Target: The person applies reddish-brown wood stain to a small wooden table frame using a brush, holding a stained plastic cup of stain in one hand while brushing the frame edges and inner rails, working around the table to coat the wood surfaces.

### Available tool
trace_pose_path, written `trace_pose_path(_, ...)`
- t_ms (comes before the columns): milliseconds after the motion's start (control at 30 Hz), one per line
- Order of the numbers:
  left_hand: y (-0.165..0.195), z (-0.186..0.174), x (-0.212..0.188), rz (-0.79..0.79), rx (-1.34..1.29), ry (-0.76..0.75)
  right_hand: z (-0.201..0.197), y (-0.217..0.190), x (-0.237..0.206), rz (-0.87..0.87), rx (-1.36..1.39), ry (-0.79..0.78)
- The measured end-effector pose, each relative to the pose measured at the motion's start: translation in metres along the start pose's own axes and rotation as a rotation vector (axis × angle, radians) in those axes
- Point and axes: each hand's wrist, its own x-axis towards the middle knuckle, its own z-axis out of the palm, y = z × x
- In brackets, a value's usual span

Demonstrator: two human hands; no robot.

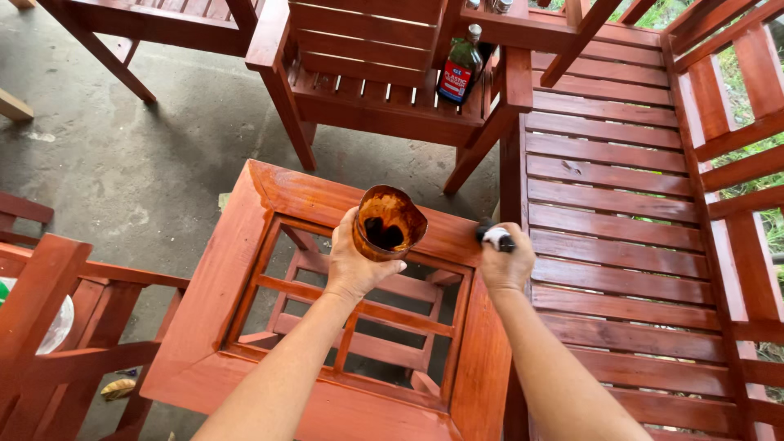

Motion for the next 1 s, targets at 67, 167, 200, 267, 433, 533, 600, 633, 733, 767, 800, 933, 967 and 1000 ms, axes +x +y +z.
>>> trace_pose_path(67,-0.002,-0.008,0.006,0.033,0.052,0.013,0.021,-0.023,-0.007,-0.026,0.072,0.007)
trace_pose_path(167,-0.006,-0.021,0.011,0.034,0.042,0.024,0.048,-0.054,-0.025,-0.008,0.151,-0.088)
trace_pose_path(200,-0.008,-0.026,0.013,0.027,0.024,0.031,0.059,-0.065,-0.029,0.010,0.203,-0.123)
trace_pose_path(267,-0.012,-0.036,0.017,0.007,0.058,0.030,0.076,-0.075,-0.033,0.095,0.364,-0.193)
trace_pose_path(433,-0.019,-0.057,0.021,-0.059,0.092,0.030,0.095,-0.044,-0.030,0.386,0.710,-0.183)
trace_pose_path(533,-0.018,-0.057,0.023,-0.007,0.033,0.045,0.067,0.011,-0.016,0.190,0.433,0.003)
trace_pose_path(600,-0.017,-0.056,0.025,-0.017,0.036,0.042,0.041,0.043,-0.004,0.209,0.399,0.089)
trace_pose_path(633,-0.015,-0.055,0.027,-0.010,0.012,0.036,0.029,0.053,0.001,0.228,0.451,0.146)
trace_pose_path(733,-0.013,-0.050,0.029,0.014,-0.049,0.023,-0.010,0.080,0.007,0.217,0.178,0.183)
trace_pose_path(767,-0.012,-0.048,0.029,0.031,-0.061,0.025,-0.019,0.082,0.009,0.196,0.111,0.210)
trace_pose_path(800,-0.011,-0.048,0.029,0.044,-0.071,0.027,-0.026,0.082,0.008,0.177,0.044,0.234)
trace_pose_path(933,-0.011,-0.049,0.026,0.022,-0.027,-0.005,-0.030,0.065,0.001,0.059,-0.202,0.308)
trace_pose_path(967,-0.012,-0.049,0.025,0.022,-0.030,-0.012,-0.024,0.058,-0.002,0.030,-0.216,0.306)
trace_pose_path(1000,-0.012,-0.051,0.026,0.023,-0.032,-0.016,-0.017,0.050,-0.004,0.000,-0.226,0.305)
